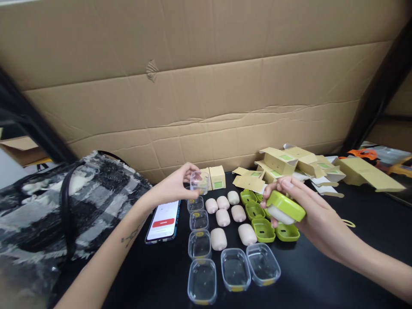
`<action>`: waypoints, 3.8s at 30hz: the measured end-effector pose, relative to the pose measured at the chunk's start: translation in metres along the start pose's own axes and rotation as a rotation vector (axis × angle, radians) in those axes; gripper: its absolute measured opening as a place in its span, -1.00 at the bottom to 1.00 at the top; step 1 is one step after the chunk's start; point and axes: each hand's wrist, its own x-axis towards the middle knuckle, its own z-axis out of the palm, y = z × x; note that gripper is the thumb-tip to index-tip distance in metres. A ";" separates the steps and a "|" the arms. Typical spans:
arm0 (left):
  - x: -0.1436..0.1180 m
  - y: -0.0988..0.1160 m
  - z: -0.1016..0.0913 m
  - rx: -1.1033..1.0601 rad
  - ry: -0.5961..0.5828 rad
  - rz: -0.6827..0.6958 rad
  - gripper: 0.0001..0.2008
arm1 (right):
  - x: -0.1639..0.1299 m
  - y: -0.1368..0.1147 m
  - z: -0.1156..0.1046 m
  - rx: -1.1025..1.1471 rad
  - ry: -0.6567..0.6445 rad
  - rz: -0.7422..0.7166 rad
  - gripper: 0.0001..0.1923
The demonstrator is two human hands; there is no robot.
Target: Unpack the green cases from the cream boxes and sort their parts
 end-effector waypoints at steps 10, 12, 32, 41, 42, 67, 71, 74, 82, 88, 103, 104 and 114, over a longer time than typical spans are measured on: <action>0.012 -0.026 0.038 0.368 0.094 0.031 -0.65 | 0.000 -0.001 -0.002 -0.031 -0.041 -0.017 -0.79; 0.011 -0.027 0.040 0.417 0.096 0.037 -0.78 | 0.000 -0.001 -0.002 -0.024 -0.040 -0.009 -0.79; 0.010 -0.028 0.054 0.681 0.146 0.075 -0.83 | -0.003 -0.004 0.002 -0.004 -0.064 -0.006 -0.78; 0.007 -0.026 0.051 0.648 0.096 0.061 -0.81 | -0.006 -0.005 0.003 -0.031 -0.072 -0.011 -0.78; 0.006 -0.026 0.051 0.630 0.089 0.055 -0.82 | -0.005 -0.005 0.003 -0.031 -0.075 -0.005 -0.78; -0.026 0.060 0.106 -1.070 -0.281 -0.284 -0.40 | -0.002 0.010 -0.013 -0.843 -0.313 -0.689 -0.54; -0.029 0.063 0.106 -0.996 -0.326 -0.238 -0.59 | -0.003 0.015 -0.012 -0.922 -0.291 -0.827 -0.44; -0.030 0.065 0.106 -0.870 -0.348 -0.208 -0.60 | -0.004 0.013 -0.013 -1.016 -0.301 -0.894 -0.46; -0.031 0.058 0.100 -0.614 -0.364 -0.132 -0.54 | -0.009 0.005 -0.015 -1.091 -0.435 -0.950 -0.58; -0.035 0.057 0.100 -0.466 -0.297 0.038 -0.28 | -0.009 0.003 -0.011 -1.145 -0.464 -1.038 -0.59; -0.032 0.057 0.097 -0.474 -0.327 0.031 -0.27 | -0.012 -0.004 -0.004 -1.141 -0.498 -0.919 -0.48; -0.032 0.057 0.094 -0.476 -0.361 0.015 -0.24 | -0.012 -0.006 -0.005 -1.148 -0.513 -0.898 -0.48; -0.028 0.054 0.085 -0.727 -0.650 -0.232 0.16 | -0.010 -0.009 -0.007 -0.975 -0.546 -0.766 -0.45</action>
